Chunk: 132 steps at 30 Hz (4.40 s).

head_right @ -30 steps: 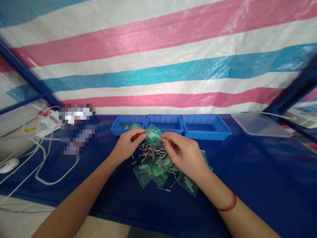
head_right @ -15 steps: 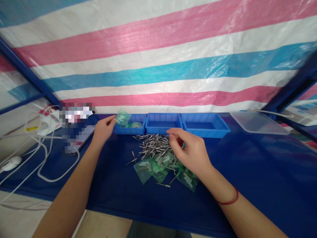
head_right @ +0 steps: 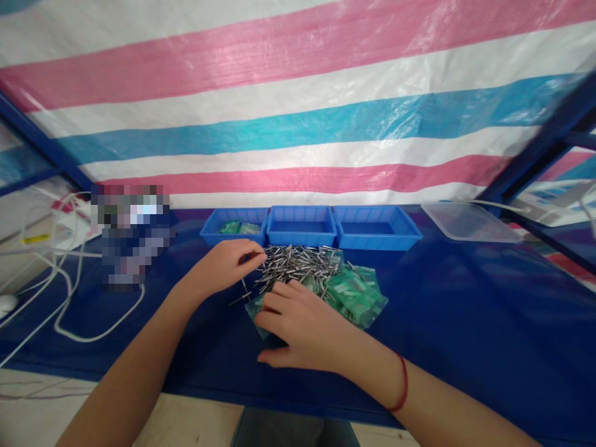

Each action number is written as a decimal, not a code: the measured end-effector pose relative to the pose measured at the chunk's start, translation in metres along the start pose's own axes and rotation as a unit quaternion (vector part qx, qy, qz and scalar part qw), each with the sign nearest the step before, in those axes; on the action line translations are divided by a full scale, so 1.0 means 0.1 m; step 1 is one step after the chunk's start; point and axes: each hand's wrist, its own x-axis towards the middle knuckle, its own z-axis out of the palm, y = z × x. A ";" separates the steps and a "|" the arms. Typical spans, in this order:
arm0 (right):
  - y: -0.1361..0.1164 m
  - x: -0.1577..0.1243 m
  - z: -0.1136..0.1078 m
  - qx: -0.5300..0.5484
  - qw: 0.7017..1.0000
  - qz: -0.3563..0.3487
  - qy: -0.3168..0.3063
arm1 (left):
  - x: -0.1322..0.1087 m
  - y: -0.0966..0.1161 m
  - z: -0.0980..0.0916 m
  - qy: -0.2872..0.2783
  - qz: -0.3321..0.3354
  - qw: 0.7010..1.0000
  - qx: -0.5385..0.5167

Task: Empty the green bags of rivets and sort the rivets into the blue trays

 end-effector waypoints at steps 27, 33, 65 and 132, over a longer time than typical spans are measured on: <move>0.27 -0.02 -0.12 0.355 0.804 0.326 0.348 | 0.04 0.13 0.14 -0.058 -0.068 0.957 -0.276; 0.29 0.00 -0.18 0.410 0.788 0.336 0.312 | 0.05 0.12 0.16 -0.006 -0.097 0.948 -0.304; 0.43 -0.02 -0.24 0.435 0.716 0.380 0.393 | 0.15 0.11 0.39 0.176 -0.144 0.874 -0.431; 0.57 -0.29 -0.39 0.309 0.848 0.318 0.291 | 0.09 0.27 0.39 0.094 0.023 0.985 -0.143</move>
